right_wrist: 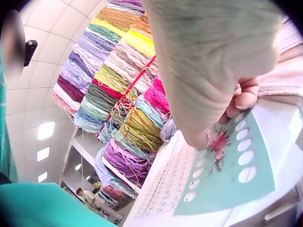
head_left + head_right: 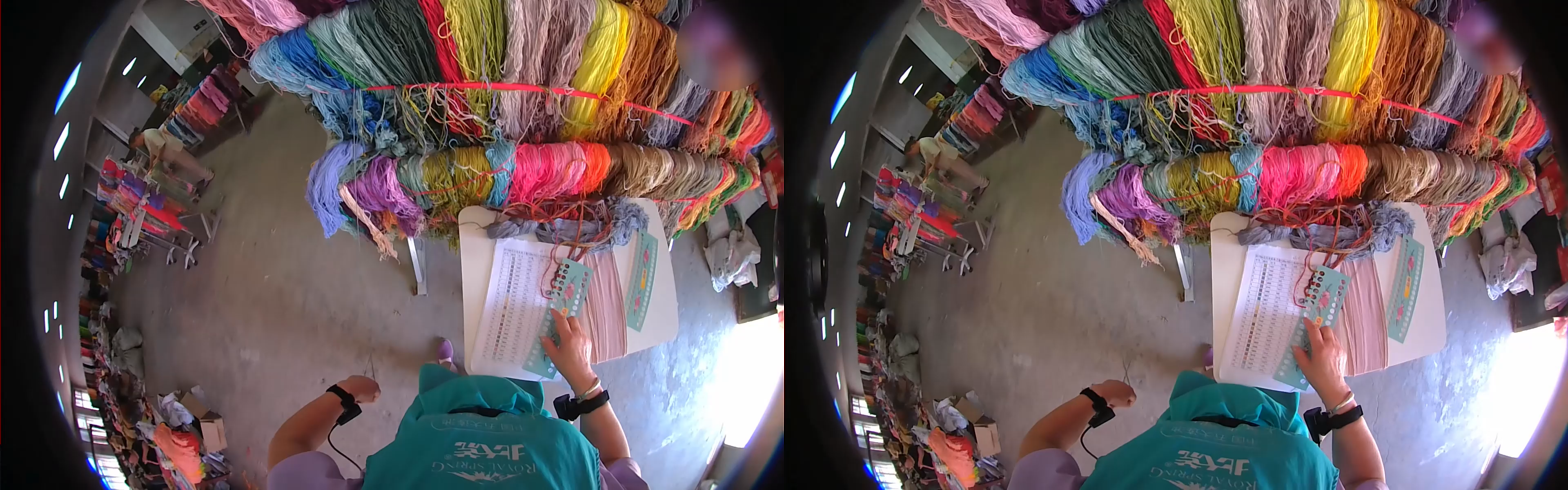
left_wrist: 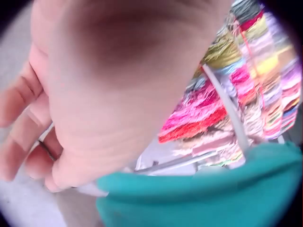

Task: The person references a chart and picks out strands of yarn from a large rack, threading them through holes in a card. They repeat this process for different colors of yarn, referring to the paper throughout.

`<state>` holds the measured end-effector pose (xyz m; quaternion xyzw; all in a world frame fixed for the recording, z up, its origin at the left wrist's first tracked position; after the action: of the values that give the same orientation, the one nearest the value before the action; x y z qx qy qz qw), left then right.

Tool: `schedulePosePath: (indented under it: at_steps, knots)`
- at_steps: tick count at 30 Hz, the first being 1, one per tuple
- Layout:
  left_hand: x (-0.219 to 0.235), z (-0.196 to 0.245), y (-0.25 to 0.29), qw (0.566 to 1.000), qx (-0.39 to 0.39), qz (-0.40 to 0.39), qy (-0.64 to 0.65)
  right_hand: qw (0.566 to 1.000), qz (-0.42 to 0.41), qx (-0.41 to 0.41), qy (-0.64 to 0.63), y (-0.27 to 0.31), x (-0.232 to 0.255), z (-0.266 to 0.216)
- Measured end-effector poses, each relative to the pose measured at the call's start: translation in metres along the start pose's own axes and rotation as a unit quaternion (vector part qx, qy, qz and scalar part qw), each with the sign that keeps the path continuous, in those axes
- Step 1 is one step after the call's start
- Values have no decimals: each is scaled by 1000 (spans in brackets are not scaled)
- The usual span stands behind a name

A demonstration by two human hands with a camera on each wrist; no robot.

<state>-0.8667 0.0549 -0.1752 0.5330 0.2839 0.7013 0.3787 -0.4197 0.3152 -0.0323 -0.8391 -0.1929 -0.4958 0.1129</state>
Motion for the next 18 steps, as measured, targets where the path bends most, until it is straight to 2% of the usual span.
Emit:
schedulePosePath:
  at_steps: [1, 2, 4, 6, 8, 9, 11, 13, 14, 16, 17, 18]
  knots:
    - [8, 12, 8, 999, -27, -12, 44, 1000, -2, 9, -7, 0, 3, 2]
    - [27, 18, 4, 994, 6, -50, 92, 1000, -4, 18, -14, 0, 6, 2]
    - [85, 48, 17, 979, 21, 42, 199, 995, -23, -9, -94, -1, 15, 3]
    - [142, 81, 22, 964, -41, 101, 244, 990, -12, -10, -138, -3, 32, -4]
    - [169, 112, 17, 935, -139, 226, 236, 972, 50, 176, -150, -12, 52, -18]
    - [188, 137, 22, 931, -163, 231, 232, 948, 80, 266, -154, -18, 63, -27]
    - [233, 198, 53, 921, -210, 239, 224, 917, 68, 348, -184, -30, 85, -70]
    - [267, 246, 88, 920, -152, 159, 324, 873, -38, 352, -334, -33, 86, -104]
    - [273, 259, 99, 913, -121, 120, 371, 870, -116, 339, -339, -34, 88, -114]
    - [272, 267, 110, 876, -187, 227, 383, 847, -268, 308, -340, -33, 91, -123]
    - [269, 270, 114, 852, -219, 279, 385, 849, -282, 295, -335, -32, 91, -119]
    - [263, 269, 117, 853, -205, 322, 356, 849, -301, 278, -333, -25, 89, -110]
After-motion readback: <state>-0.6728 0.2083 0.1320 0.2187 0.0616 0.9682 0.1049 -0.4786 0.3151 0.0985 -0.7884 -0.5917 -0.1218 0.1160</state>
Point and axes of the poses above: each hand's wrist, its own y-axis away from the middle knuckle, its own x-axis out of the back of the hand, z = x × y, the point moved 1 cm from there along -y, towards the middle knuckle, and after that the axes turned 3 degrees about x, right-handed, at the moved point
